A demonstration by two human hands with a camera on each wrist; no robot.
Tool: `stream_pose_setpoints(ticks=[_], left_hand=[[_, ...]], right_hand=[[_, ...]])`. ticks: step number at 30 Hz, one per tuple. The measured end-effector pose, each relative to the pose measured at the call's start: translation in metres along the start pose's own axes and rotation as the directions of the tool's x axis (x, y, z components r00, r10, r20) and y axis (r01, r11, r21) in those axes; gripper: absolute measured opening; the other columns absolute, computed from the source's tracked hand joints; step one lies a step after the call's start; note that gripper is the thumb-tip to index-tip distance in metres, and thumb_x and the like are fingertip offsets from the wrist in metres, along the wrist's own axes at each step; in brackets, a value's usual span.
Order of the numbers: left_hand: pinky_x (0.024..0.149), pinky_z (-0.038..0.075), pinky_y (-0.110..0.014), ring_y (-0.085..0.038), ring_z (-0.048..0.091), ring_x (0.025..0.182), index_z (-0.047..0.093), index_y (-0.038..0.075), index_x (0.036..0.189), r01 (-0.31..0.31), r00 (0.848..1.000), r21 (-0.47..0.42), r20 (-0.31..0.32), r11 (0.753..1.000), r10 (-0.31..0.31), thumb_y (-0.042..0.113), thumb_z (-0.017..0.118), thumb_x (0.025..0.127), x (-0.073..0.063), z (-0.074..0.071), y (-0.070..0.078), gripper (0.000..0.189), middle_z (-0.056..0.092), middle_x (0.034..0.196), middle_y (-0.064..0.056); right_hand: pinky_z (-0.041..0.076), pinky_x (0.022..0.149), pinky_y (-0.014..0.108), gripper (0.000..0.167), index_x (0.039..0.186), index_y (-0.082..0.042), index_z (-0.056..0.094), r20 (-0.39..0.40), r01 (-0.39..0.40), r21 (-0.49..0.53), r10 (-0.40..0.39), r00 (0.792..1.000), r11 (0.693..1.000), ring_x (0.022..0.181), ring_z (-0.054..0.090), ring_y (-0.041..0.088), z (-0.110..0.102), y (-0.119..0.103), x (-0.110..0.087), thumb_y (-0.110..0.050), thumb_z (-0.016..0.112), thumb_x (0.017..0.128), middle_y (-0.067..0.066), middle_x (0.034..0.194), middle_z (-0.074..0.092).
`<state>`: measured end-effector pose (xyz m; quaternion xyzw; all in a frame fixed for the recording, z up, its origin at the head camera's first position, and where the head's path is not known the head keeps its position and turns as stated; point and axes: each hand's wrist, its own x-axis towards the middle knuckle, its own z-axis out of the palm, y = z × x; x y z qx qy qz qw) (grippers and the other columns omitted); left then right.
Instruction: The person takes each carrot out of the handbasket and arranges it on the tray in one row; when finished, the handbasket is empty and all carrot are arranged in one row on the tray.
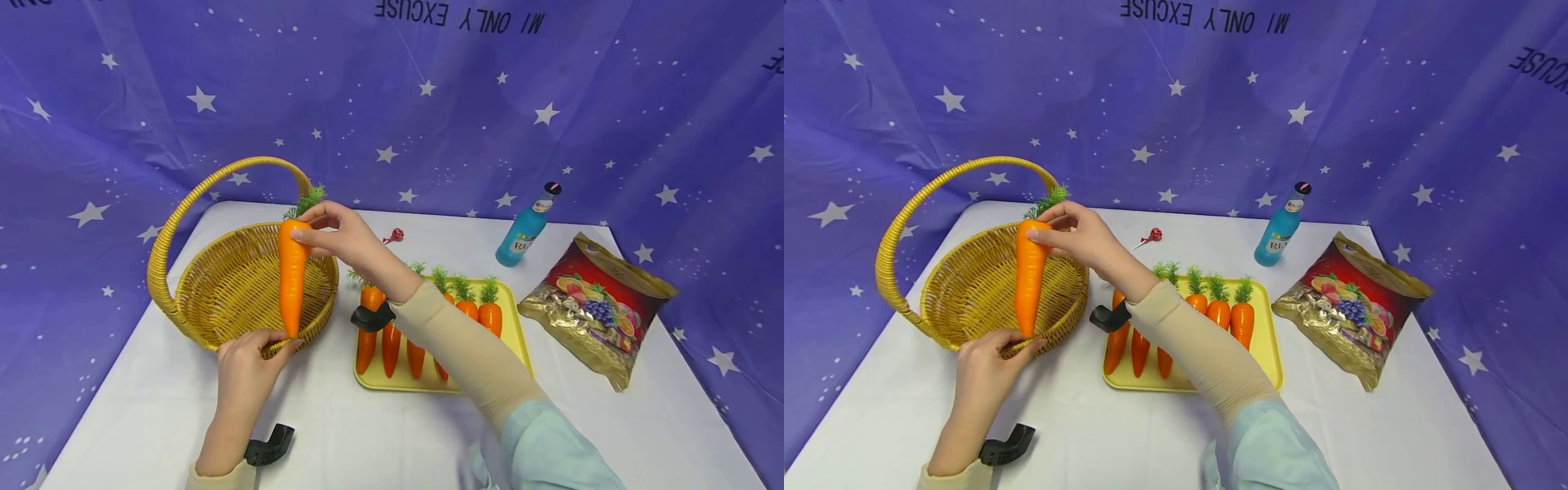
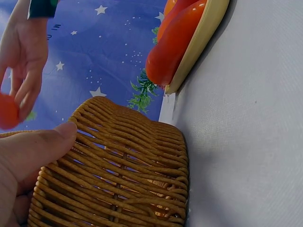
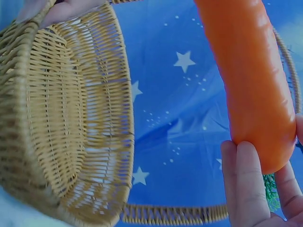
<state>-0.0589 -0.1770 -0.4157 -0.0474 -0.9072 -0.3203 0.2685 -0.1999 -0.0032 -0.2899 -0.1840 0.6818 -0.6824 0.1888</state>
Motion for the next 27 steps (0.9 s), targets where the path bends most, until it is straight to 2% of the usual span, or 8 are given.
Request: stream_pose_setpoints(ticks=[8,16,22,27], left_hand=[[0.071,0.031,-0.041,-0.026,0.065,0.067,0.073,0.006,0.077,-0.025,1.0,-0.022,0.0,0.999,0.025,0.01,0.09,0.062,0.002,0.001,0.003,0.023,0.07,0.074,-0.007],[0.072,0.031,-0.041,-0.026,0.065,0.067,0.073,0.007,0.077,-0.023,1.0,-0.029,0.005,0.999,0.023,0.01,0.09,0.063,0.003,0.003,0.005,0.023,0.07,0.073,-0.006],[0.072,0.031,-0.041,-0.026,0.065,0.066,0.073,0.006,0.077,-0.024,1.0,-0.04,0.005,0.999,0.024,0.009,0.09,0.063,0.003,0.004,0.005,0.022,0.07,0.072,-0.005],[0.073,0.031,-0.042,-0.027,0.065,0.067,0.073,0.006,0.077,-0.025,1.0,-0.042,-0.009,0.999,0.025,0.01,0.09,0.063,0.002,0.002,0.003,0.022,0.07,0.072,-0.007]], right_hand=[[0.052,0.084,0.039,0.03,0.114,-0.005,0.059,-0.055,0.017,-0.024,-0.019,0.998,1.0,0.101,0.063,0.026,-0.036,-0.001,-0.031,-0.017,0.071,0.089,0.014,0.114,0.057],[0.052,0.086,0.041,0.028,0.113,-0.005,0.059,-0.124,0.024,-0.042,-0.029,0.992,0.999,0.103,0.06,0.03,-0.079,0.002,-0.067,-0.016,0.07,0.089,0.015,0.116,0.058],[0.05,0.088,0.042,0.025,0.112,-0.004,0.059,-0.223,0.009,-0.045,-0.019,0.975,0.999,0.105,0.061,0.03,-0.12,0.005,-0.101,-0.014,0.068,0.091,0.014,0.117,0.058],[0.052,0.085,0.038,0.024,0.112,-0.004,0.059,-0.288,0.009,-0.055,-0.025,0.957,0.998,0.103,0.061,0.028,-0.152,0.011,-0.127,-0.015,0.067,0.092,0.014,0.115,0.057]])
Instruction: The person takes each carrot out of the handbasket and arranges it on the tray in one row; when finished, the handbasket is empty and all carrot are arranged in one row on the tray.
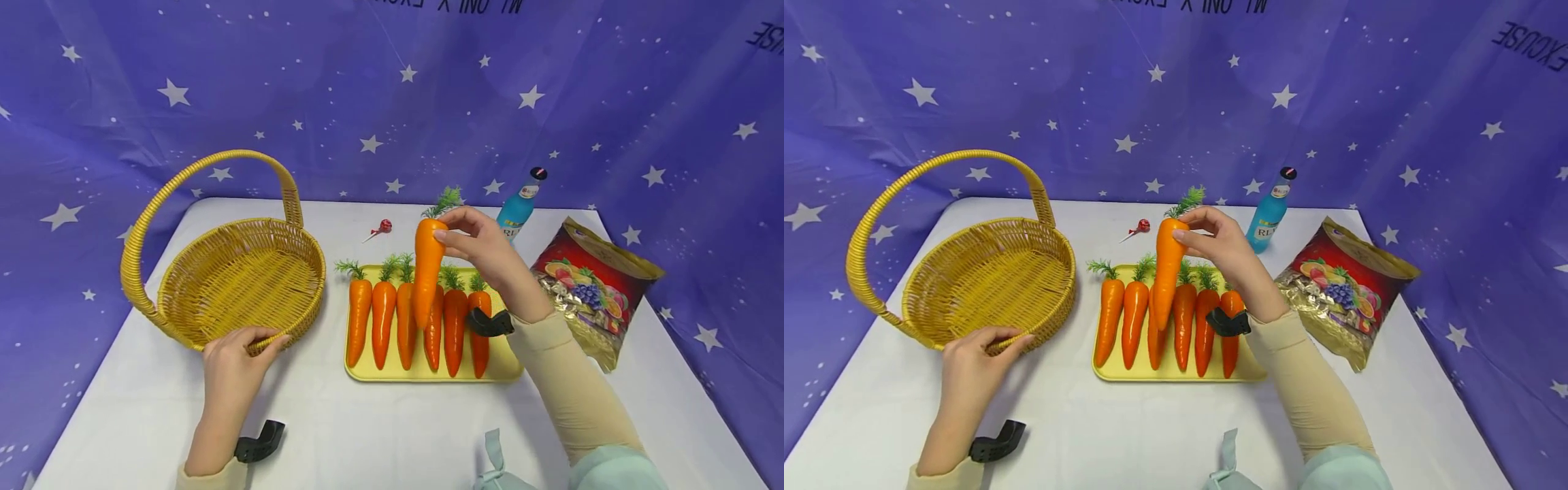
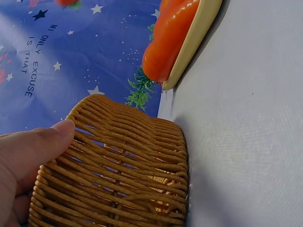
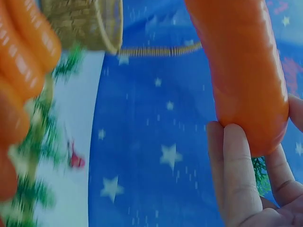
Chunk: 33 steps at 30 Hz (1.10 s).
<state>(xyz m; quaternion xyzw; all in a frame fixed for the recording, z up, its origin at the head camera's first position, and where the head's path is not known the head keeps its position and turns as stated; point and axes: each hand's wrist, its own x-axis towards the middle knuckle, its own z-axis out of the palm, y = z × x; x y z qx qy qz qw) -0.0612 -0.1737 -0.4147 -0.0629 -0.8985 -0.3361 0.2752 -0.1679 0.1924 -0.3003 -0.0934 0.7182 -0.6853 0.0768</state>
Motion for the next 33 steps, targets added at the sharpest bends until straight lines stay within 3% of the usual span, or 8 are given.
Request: stream_pose_setpoints(ticks=[4,10,12,16,19,27,30,33], left_hand=[[0.073,0.031,-0.043,-0.027,0.064,0.066,0.073,0.006,0.077,-0.002,1.0,-0.007,-0.012,1.0,0.002,0.009,0.09,0.062,0.0,0.001,0.0,0.022,0.07,0.072,-0.006],[0.073,0.031,-0.043,-0.027,0.063,0.065,0.073,0.006,0.077,0.0,1.0,-0.016,-0.015,1.0,-0.001,0.009,0.09,0.062,0.0,0.0,0.0,0.022,0.07,0.071,-0.007],[0.074,0.032,-0.043,-0.027,0.063,0.065,0.074,0.006,0.077,0.007,1.0,-0.016,-0.01,1.0,-0.007,0.009,0.09,0.063,0.0,0.001,0.0,0.022,0.07,0.071,-0.007],[0.074,0.032,-0.043,-0.027,0.063,0.065,0.074,0.005,0.077,0.02,1.0,-0.007,-0.006,1.0,-0.02,0.01,0.09,0.063,0.001,0.001,0.001,0.022,0.07,0.07,-0.008],[0.073,0.031,-0.042,-0.028,0.063,0.064,0.074,0.005,0.076,0.018,1.0,-0.004,-0.011,1.0,-0.018,0.01,0.09,0.062,0.002,0.0,0.001,0.023,0.07,0.069,-0.009],[0.073,0.032,-0.043,-0.03,0.063,0.064,0.074,0.004,0.077,0.03,0.999,0.01,-0.012,0.999,-0.03,0.009,0.09,0.062,0.002,0.0,0.001,0.023,0.07,0.07,-0.011],[0.074,0.032,-0.044,-0.03,0.064,0.066,0.074,0.004,0.077,0.037,0.999,0.011,-0.005,0.999,-0.037,0.009,0.09,0.063,0.002,0.001,0.001,0.022,0.07,0.07,-0.011],[0.074,0.032,-0.044,-0.03,0.064,0.066,0.074,0.004,0.077,0.037,0.999,0.009,-0.003,0.999,-0.037,0.009,0.09,0.063,0.003,0.001,0.002,0.022,0.07,0.071,-0.01]], right_hand=[[0.052,0.085,0.034,0.028,0.114,-0.004,0.058,-0.054,-0.01,-0.045,0.008,0.998,0.999,0.104,0.06,0.027,-0.027,0.009,-0.017,-0.019,0.067,0.092,0.013,0.115,0.057],[0.052,0.083,0.029,0.037,0.116,-0.003,0.056,-0.158,-0.105,-0.139,0.083,0.984,0.985,0.102,0.062,0.023,-0.059,0.025,-0.042,-0.026,0.069,0.09,0.013,0.117,0.055],[0.052,0.082,0.028,0.041,0.118,-0.001,0.055,-0.198,-0.154,-0.205,0.113,0.974,0.966,0.1,0.063,0.023,-0.07,0.031,-0.052,-0.029,0.069,0.09,0.014,0.118,0.055],[0.052,0.08,0.028,0.047,0.119,-0.001,0.054,-0.255,-0.255,-0.369,0.166,0.953,0.894,0.097,0.058,0.025,-0.088,0.042,-0.067,-0.035,0.069,0.09,0.014,0.117,0.055],[0.052,0.079,0.032,0.048,0.119,-0.001,0.055,-0.253,-0.301,-0.43,0.207,0.945,0.851,0.096,0.055,0.027,-0.099,0.052,-0.074,-0.036,0.07,0.089,0.015,0.114,0.056],[0.049,0.087,0.045,0.05,0.117,-0.003,0.057,-0.23,-0.367,-0.477,0.29,0.929,0.798,0.102,0.054,0.032,-0.114,0.082,-0.07,-0.039,0.072,0.086,0.018,0.119,0.055],[0.049,0.084,0.04,0.048,0.116,-0.002,0.058,-0.237,-0.363,-0.505,0.279,0.931,0.783,0.105,0.053,0.032,-0.113,0.089,-0.069,-0.037,0.072,0.087,0.018,0.117,0.056],[0.05,0.082,0.037,0.047,0.117,0.001,0.058,-0.227,-0.345,-0.511,0.264,0.937,0.787,0.102,0.054,0.032,-0.111,0.093,-0.068,-0.033,0.071,0.088,0.019,0.115,0.057]])
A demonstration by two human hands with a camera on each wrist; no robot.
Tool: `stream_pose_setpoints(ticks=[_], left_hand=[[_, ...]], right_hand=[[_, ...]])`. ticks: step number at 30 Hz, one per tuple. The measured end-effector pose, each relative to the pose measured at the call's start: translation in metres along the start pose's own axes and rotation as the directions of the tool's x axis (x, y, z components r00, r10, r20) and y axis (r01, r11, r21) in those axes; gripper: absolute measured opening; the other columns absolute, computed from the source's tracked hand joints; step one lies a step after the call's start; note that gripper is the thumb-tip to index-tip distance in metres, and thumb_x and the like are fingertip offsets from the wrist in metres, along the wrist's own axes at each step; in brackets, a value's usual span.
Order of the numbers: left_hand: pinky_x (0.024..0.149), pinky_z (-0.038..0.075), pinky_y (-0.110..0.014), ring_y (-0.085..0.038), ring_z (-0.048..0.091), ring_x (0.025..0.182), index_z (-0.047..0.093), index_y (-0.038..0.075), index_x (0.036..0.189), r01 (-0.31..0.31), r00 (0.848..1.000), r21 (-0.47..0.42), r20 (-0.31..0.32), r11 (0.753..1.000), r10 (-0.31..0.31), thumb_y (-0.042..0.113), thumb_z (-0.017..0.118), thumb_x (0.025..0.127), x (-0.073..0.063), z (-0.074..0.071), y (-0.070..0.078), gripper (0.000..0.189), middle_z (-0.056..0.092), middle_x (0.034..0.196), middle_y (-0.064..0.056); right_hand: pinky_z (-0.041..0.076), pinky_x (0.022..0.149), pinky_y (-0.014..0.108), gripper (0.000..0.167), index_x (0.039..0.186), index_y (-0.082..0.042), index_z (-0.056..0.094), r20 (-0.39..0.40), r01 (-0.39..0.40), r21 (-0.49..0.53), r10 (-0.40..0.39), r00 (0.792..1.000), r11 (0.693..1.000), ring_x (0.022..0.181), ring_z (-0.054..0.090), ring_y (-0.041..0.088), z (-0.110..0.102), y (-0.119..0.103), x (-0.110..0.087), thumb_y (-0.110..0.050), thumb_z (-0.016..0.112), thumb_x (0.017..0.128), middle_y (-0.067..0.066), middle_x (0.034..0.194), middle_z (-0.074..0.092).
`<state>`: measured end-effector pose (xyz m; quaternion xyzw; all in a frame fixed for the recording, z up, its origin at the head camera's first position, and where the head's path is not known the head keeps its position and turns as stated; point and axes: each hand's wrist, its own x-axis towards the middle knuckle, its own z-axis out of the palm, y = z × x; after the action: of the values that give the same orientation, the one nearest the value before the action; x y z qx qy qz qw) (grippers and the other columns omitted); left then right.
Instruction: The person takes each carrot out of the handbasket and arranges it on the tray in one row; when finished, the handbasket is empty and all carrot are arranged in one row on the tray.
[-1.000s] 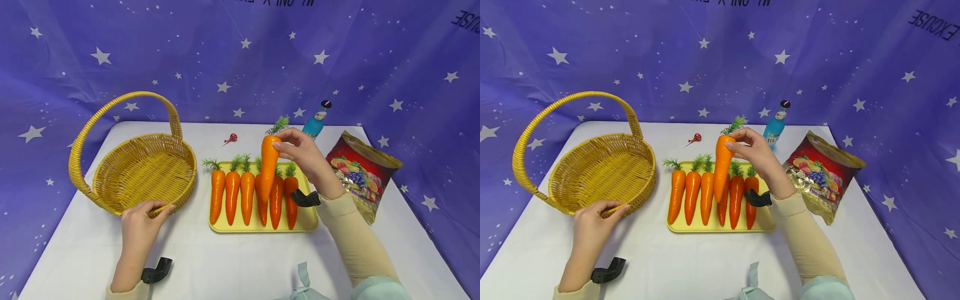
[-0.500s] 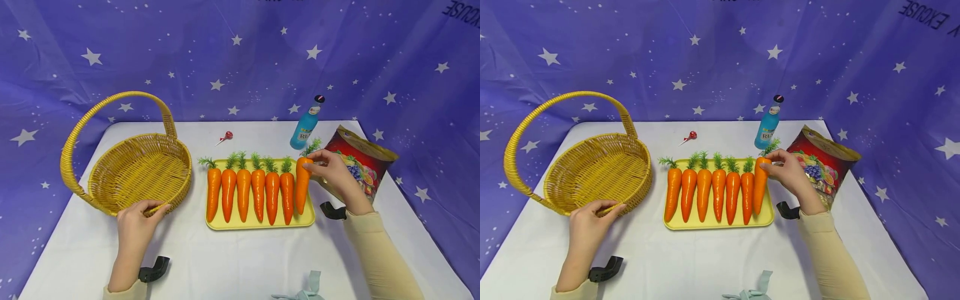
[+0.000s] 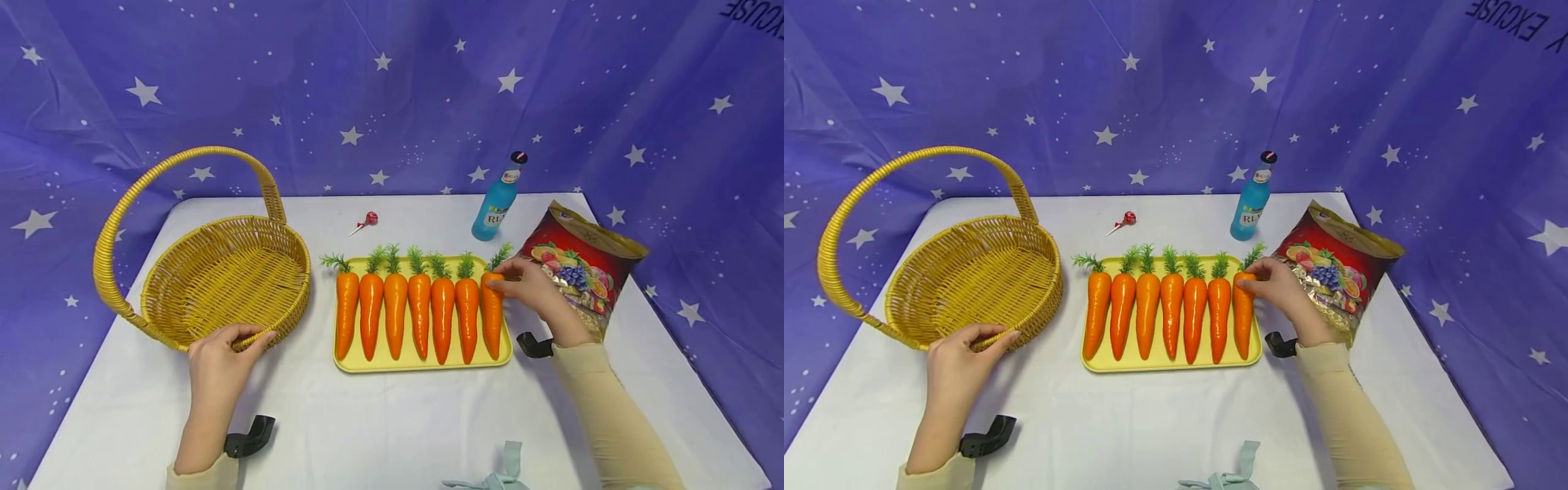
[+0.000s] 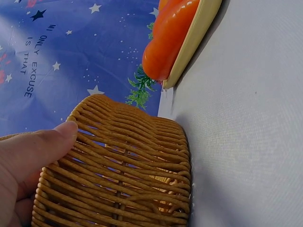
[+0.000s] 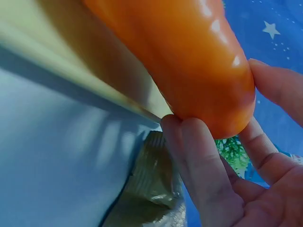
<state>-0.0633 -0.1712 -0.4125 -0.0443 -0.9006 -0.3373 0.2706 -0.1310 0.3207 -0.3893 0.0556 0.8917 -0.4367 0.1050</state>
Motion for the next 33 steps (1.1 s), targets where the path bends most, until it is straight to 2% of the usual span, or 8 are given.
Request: stream_pose_setpoints(ticks=[11,20,28,31,33], left_hand=[[0.072,0.032,-0.043,-0.03,0.064,0.065,0.074,0.004,0.077,-0.008,1.0,0.003,-0.007,1.0,0.008,0.009,0.09,0.062,-0.001,-0.002,0.001,0.023,0.07,0.07,-0.01],[0.073,0.031,-0.044,-0.03,0.064,0.066,0.074,0.003,0.078,0.015,1.0,0.011,0.007,1.0,-0.015,0.008,0.09,0.063,-0.001,-0.001,0.002,0.023,0.07,0.071,-0.011],[0.074,0.031,-0.044,-0.03,0.064,0.067,0.073,0.003,0.078,0.025,1.0,0.01,0.018,1.0,-0.025,0.009,0.089,0.064,0.001,0.002,0.003,0.022,0.07,0.072,-0.011],[0.073,0.03,-0.043,-0.029,0.063,0.067,0.074,0.004,0.078,0.023,1.0,0.015,0.019,1.0,-0.023,0.01,0.089,0.064,0.001,0.003,0.003,0.022,0.07,0.071,-0.011],[0.073,0.03,-0.043,-0.029,0.063,0.067,0.074,0.004,0.078,0.02,1.0,0.015,0.02,1.0,-0.02,0.01,0.089,0.064,0.002,0.004,0.003,0.022,0.07,0.072,-0.01]], right_hand=[[0.051,0.081,0.04,0.044,0.117,0.002,0.06,-0.006,0.01,-0.017,-0.01,1.0,1.0,0.095,0.057,0.03,0.011,0.007,0.006,-0.031,0.069,0.09,0.02,0.11,0.06],[0.05,0.081,0.039,0.05,0.119,0.001,0.06,-0.017,-0.002,-0.061,0.001,1.0,0.998,0.1,0.058,0.031,0.016,0.008,0.01,-0.036,0.07,0.088,0.02,0.114,0.061],[0.049,0.085,0.043,0.051,0.123,0.001,0.059,-0.026,-0.019,-0.046,0.017,1.0,0.999,0.105,0.056,0.033,0.015,0.011,0.011,-0.036,0.07,0.089,0.021,0.118,0.059],[0.047,0.089,0.047,0.056,0.127,-0.001,0.057,-0.045,-0.025,-0.027,0.024,0.999,0.999,0.108,0.055,0.034,0.014,0.012,0.009,-0.04,0.068,0.089,0.021,0.121,0.059],[0.046,0.09,0.049,0.056,0.129,-0.001,0.056,-0.086,-0.013,-0.01,0.012,0.996,1.0,0.109,0.056,0.035,0.011,0.013,0.006,-0.041,0.066,0.09,0.021,0.122,0.059]])
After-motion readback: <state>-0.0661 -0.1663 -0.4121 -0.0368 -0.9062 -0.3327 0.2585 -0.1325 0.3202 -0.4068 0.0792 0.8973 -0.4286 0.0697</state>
